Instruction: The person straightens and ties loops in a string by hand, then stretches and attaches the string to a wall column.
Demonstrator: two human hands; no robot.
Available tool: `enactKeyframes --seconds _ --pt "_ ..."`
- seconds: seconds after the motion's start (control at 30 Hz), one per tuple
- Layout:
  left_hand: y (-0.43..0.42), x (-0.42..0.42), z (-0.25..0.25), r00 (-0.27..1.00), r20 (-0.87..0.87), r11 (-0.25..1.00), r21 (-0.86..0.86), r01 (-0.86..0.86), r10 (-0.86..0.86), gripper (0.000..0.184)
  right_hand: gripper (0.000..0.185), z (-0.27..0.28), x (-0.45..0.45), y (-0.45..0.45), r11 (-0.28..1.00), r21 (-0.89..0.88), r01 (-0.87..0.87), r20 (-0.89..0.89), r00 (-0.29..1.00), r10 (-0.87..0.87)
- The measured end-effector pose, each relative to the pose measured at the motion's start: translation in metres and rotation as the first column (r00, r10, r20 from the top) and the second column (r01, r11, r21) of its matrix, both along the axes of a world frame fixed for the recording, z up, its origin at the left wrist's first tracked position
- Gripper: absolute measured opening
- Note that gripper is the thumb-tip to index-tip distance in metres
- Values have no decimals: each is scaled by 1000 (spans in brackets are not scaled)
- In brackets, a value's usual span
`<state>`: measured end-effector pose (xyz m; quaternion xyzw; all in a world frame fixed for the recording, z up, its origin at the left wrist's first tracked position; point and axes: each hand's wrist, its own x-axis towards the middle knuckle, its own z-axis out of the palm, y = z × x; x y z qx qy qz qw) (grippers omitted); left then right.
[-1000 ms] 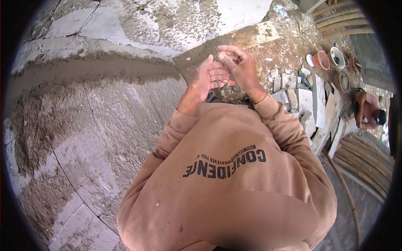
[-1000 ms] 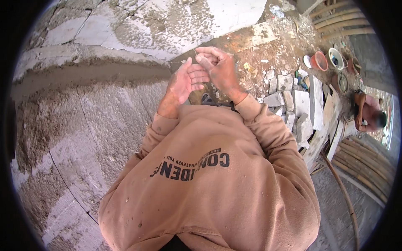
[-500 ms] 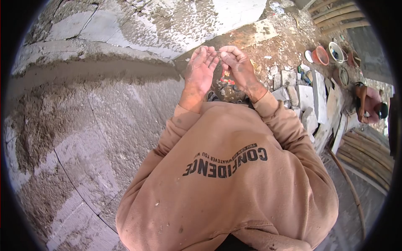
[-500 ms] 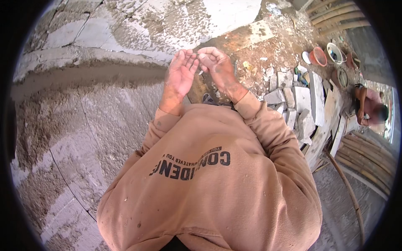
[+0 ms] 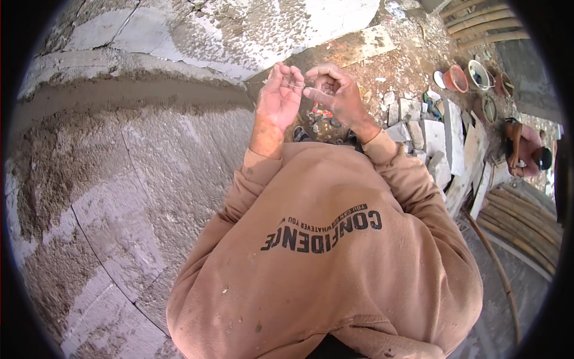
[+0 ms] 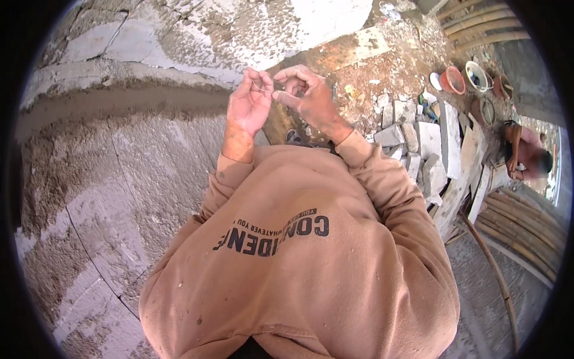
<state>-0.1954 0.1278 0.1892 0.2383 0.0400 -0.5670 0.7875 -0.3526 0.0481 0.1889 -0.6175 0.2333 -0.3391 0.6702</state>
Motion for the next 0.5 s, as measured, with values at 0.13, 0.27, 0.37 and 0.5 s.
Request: enactKeyframes --seconds 0.13,0.27,0.37,0.5 --pt "1 4 -4 998 21 993 -94 68 -66 13 27 15 4 3 931 -357 69 -28 996 -84" --pt "3 2 2 991 68 984 -129 123 -115 14 22 4 6 -2 896 -442 38 -60 996 -72" --pt "4 2 0 994 25 991 -83 105 -103 14 15 3 7 -5 886 -464 8 -85 995 -54" --pt "4 4 -4 999 -20 996 81 45 -43 14 12 10 6 -7 906 -412 -102 -165 986 36"
